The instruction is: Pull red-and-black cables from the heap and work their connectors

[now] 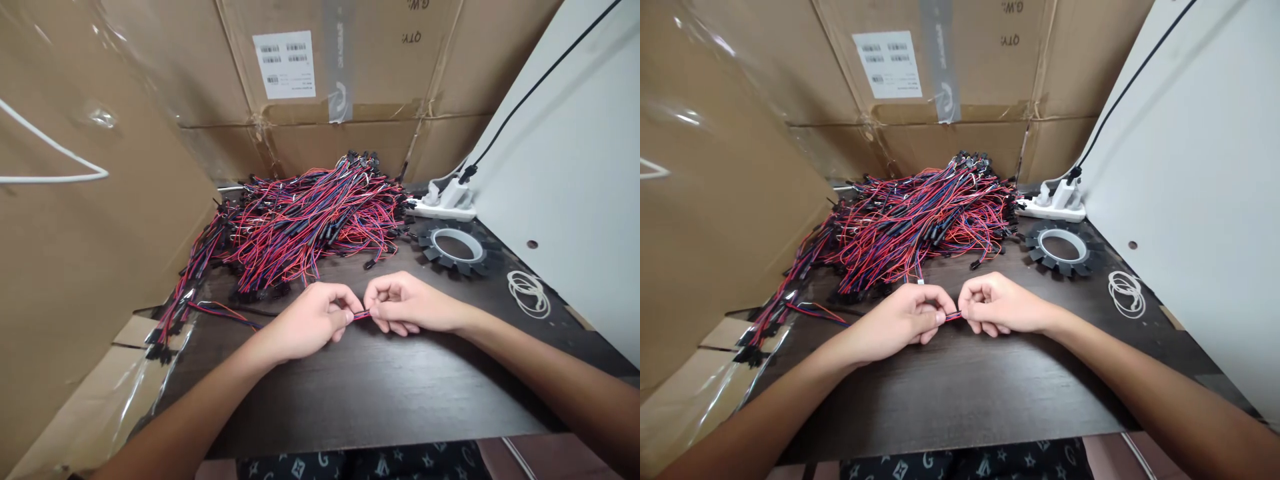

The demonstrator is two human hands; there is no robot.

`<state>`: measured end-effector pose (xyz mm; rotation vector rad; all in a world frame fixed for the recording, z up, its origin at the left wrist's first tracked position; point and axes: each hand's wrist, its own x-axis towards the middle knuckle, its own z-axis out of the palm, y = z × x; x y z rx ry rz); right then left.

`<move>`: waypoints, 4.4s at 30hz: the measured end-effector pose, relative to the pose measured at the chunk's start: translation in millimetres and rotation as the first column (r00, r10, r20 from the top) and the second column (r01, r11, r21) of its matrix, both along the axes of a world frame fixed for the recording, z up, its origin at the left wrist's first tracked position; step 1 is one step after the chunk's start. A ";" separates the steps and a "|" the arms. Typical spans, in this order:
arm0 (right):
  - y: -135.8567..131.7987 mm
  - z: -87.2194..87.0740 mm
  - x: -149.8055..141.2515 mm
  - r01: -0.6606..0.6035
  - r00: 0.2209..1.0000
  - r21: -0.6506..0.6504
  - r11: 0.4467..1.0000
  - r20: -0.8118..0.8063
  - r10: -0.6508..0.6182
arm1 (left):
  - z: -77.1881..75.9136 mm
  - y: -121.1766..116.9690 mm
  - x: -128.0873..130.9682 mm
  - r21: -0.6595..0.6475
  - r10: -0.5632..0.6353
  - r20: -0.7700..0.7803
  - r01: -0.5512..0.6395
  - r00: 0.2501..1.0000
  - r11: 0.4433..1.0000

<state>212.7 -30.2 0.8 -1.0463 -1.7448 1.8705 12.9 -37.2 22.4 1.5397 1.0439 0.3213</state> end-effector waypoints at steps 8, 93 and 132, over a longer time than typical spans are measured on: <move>-1.2 -1.6 0.8 -0.054 0.998 0.047 0.997 0.045 0.052 | -7.2 -0.5 4.4 0.046 0.002 -0.061 0.000 0.998 0.999; 8.9 8.0 25.1 -0.095 0.994 0.169 0.981 0.077 0.083 | 10.3 17.6 -21.0 0.070 -0.143 -0.163 0.156 0.976 0.985; 1.8 6.9 9.8 -0.023 0.996 0.009 1.000 0.081 0.022 | -2.0 2.2 -0.3 0.061 -0.023 -0.154 0.033 0.988 0.998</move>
